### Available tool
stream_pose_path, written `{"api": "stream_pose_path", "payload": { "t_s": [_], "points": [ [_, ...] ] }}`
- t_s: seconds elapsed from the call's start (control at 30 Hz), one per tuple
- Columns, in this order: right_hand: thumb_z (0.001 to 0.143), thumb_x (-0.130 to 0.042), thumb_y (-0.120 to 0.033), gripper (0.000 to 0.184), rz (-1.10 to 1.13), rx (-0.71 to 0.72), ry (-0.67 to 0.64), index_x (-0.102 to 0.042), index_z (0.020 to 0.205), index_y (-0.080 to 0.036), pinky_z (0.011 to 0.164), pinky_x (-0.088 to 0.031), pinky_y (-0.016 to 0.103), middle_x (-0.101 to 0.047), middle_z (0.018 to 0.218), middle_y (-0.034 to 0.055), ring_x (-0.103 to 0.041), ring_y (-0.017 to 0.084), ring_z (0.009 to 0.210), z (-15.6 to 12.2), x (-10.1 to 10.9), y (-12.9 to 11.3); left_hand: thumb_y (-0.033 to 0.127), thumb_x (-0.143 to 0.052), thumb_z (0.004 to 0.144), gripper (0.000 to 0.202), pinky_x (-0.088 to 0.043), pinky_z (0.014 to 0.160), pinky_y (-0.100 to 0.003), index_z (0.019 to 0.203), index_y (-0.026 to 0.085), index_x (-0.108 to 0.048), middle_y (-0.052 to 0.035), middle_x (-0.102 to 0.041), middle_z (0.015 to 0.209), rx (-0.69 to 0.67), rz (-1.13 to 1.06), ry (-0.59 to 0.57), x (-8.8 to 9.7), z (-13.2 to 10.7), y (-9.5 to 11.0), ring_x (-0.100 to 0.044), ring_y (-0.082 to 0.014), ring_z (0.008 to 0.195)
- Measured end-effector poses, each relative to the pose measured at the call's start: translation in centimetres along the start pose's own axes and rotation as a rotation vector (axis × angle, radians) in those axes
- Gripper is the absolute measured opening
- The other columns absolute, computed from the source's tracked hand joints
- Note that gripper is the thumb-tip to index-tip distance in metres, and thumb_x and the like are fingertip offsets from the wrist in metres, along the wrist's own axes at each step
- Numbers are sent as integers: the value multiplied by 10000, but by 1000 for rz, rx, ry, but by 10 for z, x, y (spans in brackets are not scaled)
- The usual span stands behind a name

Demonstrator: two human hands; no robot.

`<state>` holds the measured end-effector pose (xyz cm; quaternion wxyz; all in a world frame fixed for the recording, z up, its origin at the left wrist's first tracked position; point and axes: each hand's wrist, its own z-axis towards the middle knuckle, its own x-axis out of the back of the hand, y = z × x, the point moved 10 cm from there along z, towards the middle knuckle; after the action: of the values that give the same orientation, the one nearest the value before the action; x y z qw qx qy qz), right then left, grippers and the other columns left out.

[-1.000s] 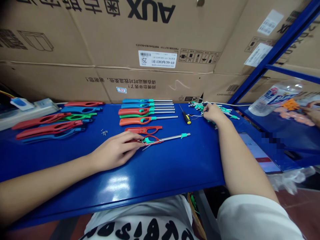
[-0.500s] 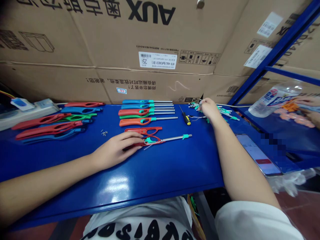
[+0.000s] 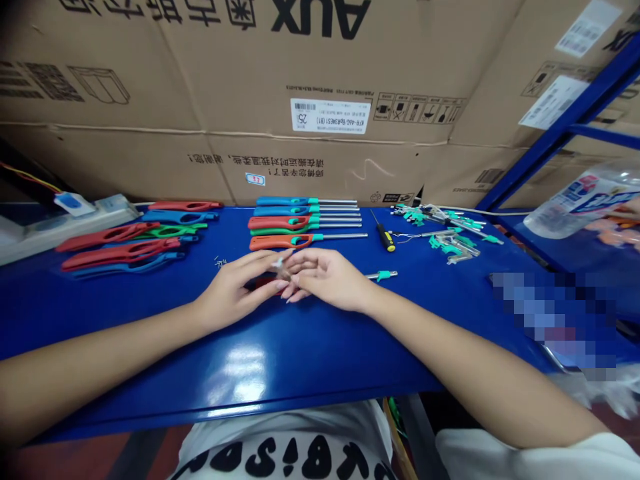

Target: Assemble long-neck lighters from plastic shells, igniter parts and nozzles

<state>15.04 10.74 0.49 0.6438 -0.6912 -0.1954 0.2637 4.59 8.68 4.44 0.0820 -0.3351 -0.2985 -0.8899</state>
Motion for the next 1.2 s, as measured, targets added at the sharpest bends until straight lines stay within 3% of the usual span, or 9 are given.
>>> {"api": "stream_pose_path", "payload": {
  "t_s": [0.1, 0.23, 0.3, 0.37, 0.43, 0.53, 0.73, 0.97, 1.2],
  "points": [
    [832, -749, -348, 284, -28, 9, -37, -642, 1014, -157, 655, -613, 269, -709, 860, 44, -718, 151, 774, 0, -8, 5, 227, -642, 969, 277, -583, 927, -273, 1239, 203, -696, -101, -703, 1243, -44, -31, 10, 1, 0, 4, -706, -182, 1077],
    [921, -619, -369, 294, -184, 21, -8, -625, 1125, -158, 539, -555, 276, -649, 722, -1, -640, 129, 565, -3, 1, -3, 216, -649, 959, 199, -597, 896, -268, 1134, 183, -739, -93, -749, 1154, 4, -105, 104, 10, 4, 1, -728, -175, 1017],
    [954, -550, -302, 244, -417, 94, 46, -616, 1152, -175, 543, -524, 283, -642, 742, 6, -611, 130, 558, -8, 11, -18, 239, -649, 959, 162, -610, 863, -266, 1071, 176, -748, -84, -763, 1108, 99, -174, 138, 13, 4, -8, -734, -173, 993],
    [928, -566, -213, 173, -773, 246, 50, -645, 1082, -196, 645, -519, 300, -664, 926, 60, -635, 156, 722, -17, 12, -40, 264, -642, 963, 146, -619, 838, -268, 1012, 171, -743, -76, -770, 1062, 195, -255, 149, 12, 3, -17, -736, -170, 965],
    [891, -609, -171, 189, -1081, 300, -91, -655, 1070, -213, 740, -504, 317, -637, 1105, 83, -631, 183, 862, -23, 1, -41, 293, -645, 960, 153, -625, 839, -288, 979, 163, -724, -76, -769, 1018, 255, -325, 147, 9, 1, -22, -737, -172, 934],
    [906, -599, -167, 178, -1301, 213, -247, -649, 1071, -214, 704, -468, 296, -602, 1151, 74, -608, 163, 817, -27, -2, -25, 325, -654, 948, 175, -631, 830, -311, 947, 153, -685, -82, -759, 977, 302, -399, 136, 4, -1, -26, -734, -170, 873],
    [918, -555, -93, 130, -1155, 221, -188, -632, 978, -178, 729, -453, 267, -622, 1023, 61, -596, 156, 850, -21, 4, -28, 313, -657, 935, 166, -621, 784, -284, 899, 155, -623, -61, -726, 885, 327, -453, 141, 1, -2, -29, -720, -154, 823],
    [894, -582, -132, 63, -986, 183, -67, -626, 910, -174, 591, -400, 234, -624, 783, -1, -490, 103, 609, -12, 23, -27, 338, -671, 920, 197, -556, 584, -213, 899, 170, -572, -5, -659, 749, 372, -436, 77, -5, -3, -33, -658, -111, 620],
    [892, -599, -159, 54, -946, 158, -91, -626, 933, -179, 554, -399, 222, -605, 755, -12, -468, 94, 581, -12, 25, -24, 363, -673, 912, 210, -484, 522, -187, 922, 167, -596, 19, -625, 686, 374, -374, -14, -11, -2, -32, -581, -89, 545]
  ]
}}
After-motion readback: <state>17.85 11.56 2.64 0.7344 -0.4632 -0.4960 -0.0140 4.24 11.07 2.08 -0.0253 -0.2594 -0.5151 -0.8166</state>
